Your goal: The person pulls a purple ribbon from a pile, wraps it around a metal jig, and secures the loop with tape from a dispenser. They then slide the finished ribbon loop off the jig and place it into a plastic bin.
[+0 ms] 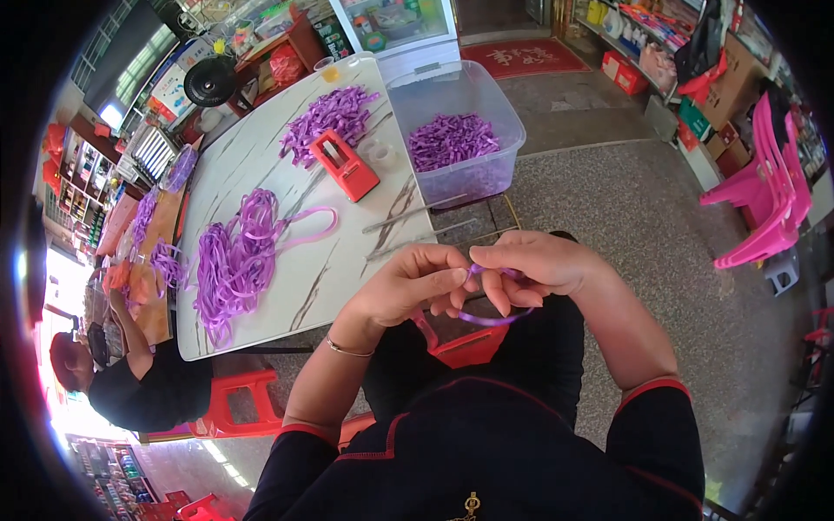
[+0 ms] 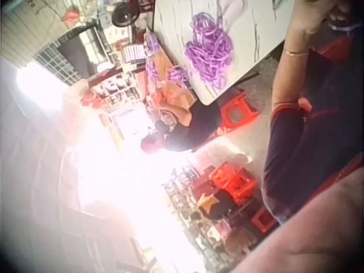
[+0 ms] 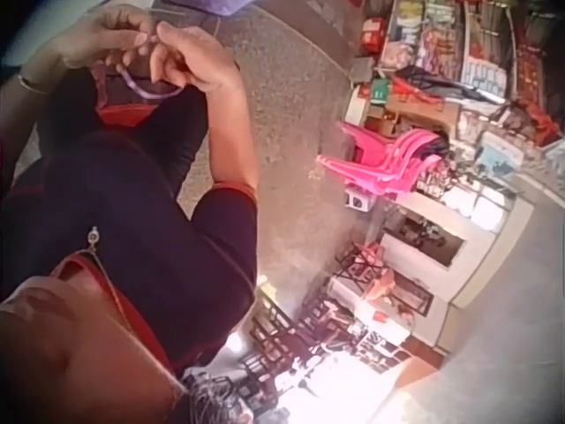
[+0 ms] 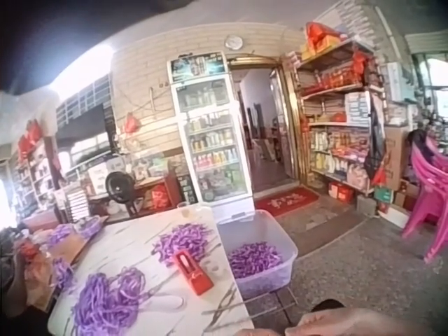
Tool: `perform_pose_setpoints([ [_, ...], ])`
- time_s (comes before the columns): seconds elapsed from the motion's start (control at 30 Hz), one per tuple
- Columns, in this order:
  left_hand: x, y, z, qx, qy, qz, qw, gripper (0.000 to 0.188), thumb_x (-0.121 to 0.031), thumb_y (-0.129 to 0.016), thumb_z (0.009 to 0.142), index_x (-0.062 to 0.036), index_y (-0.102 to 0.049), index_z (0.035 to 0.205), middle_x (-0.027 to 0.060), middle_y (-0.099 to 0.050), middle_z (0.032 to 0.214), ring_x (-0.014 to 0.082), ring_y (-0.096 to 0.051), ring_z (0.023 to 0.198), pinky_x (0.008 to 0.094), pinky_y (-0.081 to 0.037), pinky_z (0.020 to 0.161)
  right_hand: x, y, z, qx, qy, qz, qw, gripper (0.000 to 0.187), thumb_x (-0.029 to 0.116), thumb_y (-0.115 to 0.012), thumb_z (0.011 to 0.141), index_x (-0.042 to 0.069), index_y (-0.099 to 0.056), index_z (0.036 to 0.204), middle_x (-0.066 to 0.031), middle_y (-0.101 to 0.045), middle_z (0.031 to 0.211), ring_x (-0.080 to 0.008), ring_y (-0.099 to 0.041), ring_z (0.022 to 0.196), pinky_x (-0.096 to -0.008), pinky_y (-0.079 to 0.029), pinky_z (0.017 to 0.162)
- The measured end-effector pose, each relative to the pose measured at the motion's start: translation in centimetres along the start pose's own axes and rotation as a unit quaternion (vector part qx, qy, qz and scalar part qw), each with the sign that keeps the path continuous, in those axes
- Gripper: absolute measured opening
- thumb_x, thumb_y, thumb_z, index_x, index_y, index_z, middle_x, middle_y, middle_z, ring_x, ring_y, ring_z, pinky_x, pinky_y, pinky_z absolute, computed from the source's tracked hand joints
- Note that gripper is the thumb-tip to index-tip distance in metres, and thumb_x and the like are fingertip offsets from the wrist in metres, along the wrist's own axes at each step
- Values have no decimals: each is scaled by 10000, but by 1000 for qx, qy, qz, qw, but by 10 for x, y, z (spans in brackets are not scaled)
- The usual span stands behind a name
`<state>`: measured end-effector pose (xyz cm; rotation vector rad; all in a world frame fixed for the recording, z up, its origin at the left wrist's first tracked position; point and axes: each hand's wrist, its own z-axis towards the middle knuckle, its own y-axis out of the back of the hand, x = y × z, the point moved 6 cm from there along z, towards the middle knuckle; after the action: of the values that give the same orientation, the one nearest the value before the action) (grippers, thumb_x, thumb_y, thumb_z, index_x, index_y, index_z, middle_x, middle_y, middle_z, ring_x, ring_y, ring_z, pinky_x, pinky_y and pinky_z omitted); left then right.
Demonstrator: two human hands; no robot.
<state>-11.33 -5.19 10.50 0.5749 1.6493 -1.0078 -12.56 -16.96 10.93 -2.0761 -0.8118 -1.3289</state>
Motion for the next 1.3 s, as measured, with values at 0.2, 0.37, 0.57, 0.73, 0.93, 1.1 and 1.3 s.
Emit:
perform_pose_setpoints([
  [0.2, 27, 18, 4, -53, -24, -129, 990, 163, -167, -535, 884, -22, -604, 856, 22, -575, 811, 86, -532, 775, 215, -412, 717, -44, 23, 23, -190, -5, 40, 981, 463, 354, -392, 921, 4, -609, 708, -37, -536, 542, -92, -497, 474, -212, -355, 455],
  [0.37, 21, 37, 8, -166, -61, 25, 984, 140, -149, -563, 865, -22, -621, 861, 8, -564, 824, 84, -489, 828, 230, -364, 780, -22, 37, -12, -417, 209, -108, 878, 205, 169, -446, 890, 26, -584, 838, -17, -575, 768, -64, -530, 683, -209, -422, 599],
  [0.57, 14, 49, 14, -219, -76, 163, 959, 127, -144, -556, 865, -24, -596, 874, 23, -573, 841, 102, -520, 815, 246, -403, 762, -30, -4, 35, -252, 173, 105, 946, 154, 104, -491, 877, -6, -550, 967, -13, -596, 788, -96, -583, 681, -215, -463, 599],
  [0.73, 1, 52, 11, -210, -88, -137, 964, 127, -156, -491, 897, -43, -543, 873, 48, -588, 823, 155, -585, 781, 295, -474, 734, -69, -26, 41, -267, 179, 28, 947, 218, 163, -500, 897, -35, -589, 915, -87, -646, 773, -132, -621, 660, -251, -488, 593],
  [0.93, -23, 71, -4, -176, -123, -212, 954, 166, -172, -452, 919, -38, -532, 863, 92, -617, 738, 140, -581, 603, 267, -482, 609, -126, -18, 17, -309, 114, -259, 908, 195, 154, -525, 859, -10, -610, 923, -142, -637, 798, -247, -633, 699, -300, -504, 630],
  [1.1, -20, 73, -21, -251, -73, -128, 957, 172, -178, -457, 917, -50, -530, 827, 25, -552, 612, 80, -399, 454, 230, -350, 486, -138, 9, -7, -373, 154, -403, 821, 161, 99, -542, 810, 23, -619, 928, -129, -633, 876, -288, -615, 794, -352, -504, 691],
  [1.3, -8, 98, -45, -251, -41, -127, 959, 164, -164, -468, 910, -35, -534, 834, 59, -591, 633, 80, -430, 448, 215, -370, 466, -107, 21, -20, -386, 203, -553, 710, 196, 90, -578, 740, 63, -624, 930, -65, -630, 923, -218, -611, 764, -316, -492, 636],
])
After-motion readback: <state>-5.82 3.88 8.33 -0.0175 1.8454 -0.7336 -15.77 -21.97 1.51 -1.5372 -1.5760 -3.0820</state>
